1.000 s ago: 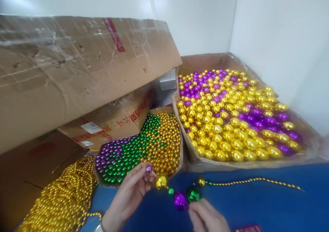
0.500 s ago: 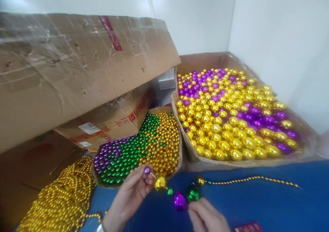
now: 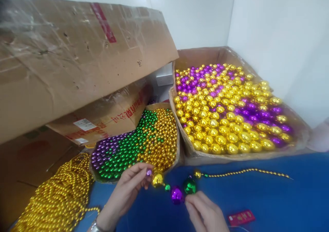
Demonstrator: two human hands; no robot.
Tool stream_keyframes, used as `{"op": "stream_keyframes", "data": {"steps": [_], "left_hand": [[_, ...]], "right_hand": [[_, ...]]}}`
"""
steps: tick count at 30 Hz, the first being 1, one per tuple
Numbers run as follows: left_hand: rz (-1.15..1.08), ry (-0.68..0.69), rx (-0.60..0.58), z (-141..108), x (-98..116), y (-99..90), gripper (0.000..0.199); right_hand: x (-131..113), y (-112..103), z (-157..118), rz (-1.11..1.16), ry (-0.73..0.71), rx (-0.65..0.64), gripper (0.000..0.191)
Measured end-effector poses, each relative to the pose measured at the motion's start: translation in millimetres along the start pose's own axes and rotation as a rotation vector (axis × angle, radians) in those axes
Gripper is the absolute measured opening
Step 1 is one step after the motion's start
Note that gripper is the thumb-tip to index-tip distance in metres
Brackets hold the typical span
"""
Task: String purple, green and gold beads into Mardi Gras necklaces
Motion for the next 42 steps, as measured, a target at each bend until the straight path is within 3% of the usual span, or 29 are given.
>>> {"op": "stream_keyframes", "data": {"steps": [4, 7, 11, 16, 20, 24, 26, 29, 32, 35, 38, 42], "left_hand": [[0.154, 0.008, -0.003, -6, -8, 3.9, 0.017], [0.289, 0.082, 0.018, -10, -17, 6.0, 0.008], [0.478, 0.211, 0.014, -18, -17, 13.0, 0.003], [0.547, 0.295, 0.001, -30, 5, 33.5, 0.006], [0.533, 0.392, -0.002, -38, 22, 50.6, 0.009], [0.438, 0.364, 0.062, -43, 21, 49.0, 0.006], [0.336, 0.314, 0.102, -44, 12, 41.8, 0.005], [0.320, 0.274, 0.100, -46, -14, 33.2, 0.025], [0.545, 0.294, -0.129, -48, -51, 38.2, 0.045], [0.787, 0.356, -0.303, -51, -89, 47.0, 0.042], [0.958, 0.433, -0.261, -50, -113, 49.9, 0.036], [1.158, 0.604, -0.205, -45, -119, 51.8, 0.034]], "right_hand": [[15, 17, -8, 0.231, 0.189, 0.025, 0.018], [27, 27, -18, 0.259, 0.249, -0.004, 0.019], [29, 15, -23, 0.027, 0.143, -0.053, 0.023], [-4, -12, 1, -0.027, 0.046, -0.031, 0.028], [-31, -3, 17, 0.068, -0.056, -0.133, 0.027], [-24, 16, 14, 0.122, -0.034, -0.160, 0.024], [-16, 21, 10, 0.137, -0.005, -0.156, 0.027], [-9, 22, 6, 0.186, 0.041, -0.141, 0.029], [-17, 19, 4, 0.221, 0.051, -0.121, 0.028], [-37, 12, 2, 0.243, 0.025, -0.108, 0.028], [-59, -4, -3, 0.408, 0.047, -0.088, 0.027], [-73, -45, -20, 0.730, 0.054, 0.086, 0.020]]}}
Point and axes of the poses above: each hand's wrist, its own z-axis towards the middle knuckle, its own y-axis out of the palm, x = y × z, the point moved 3 cm from there along z, towards the middle knuckle, and after that the axes turned 2 degrees about z, right-handed, at the moved point
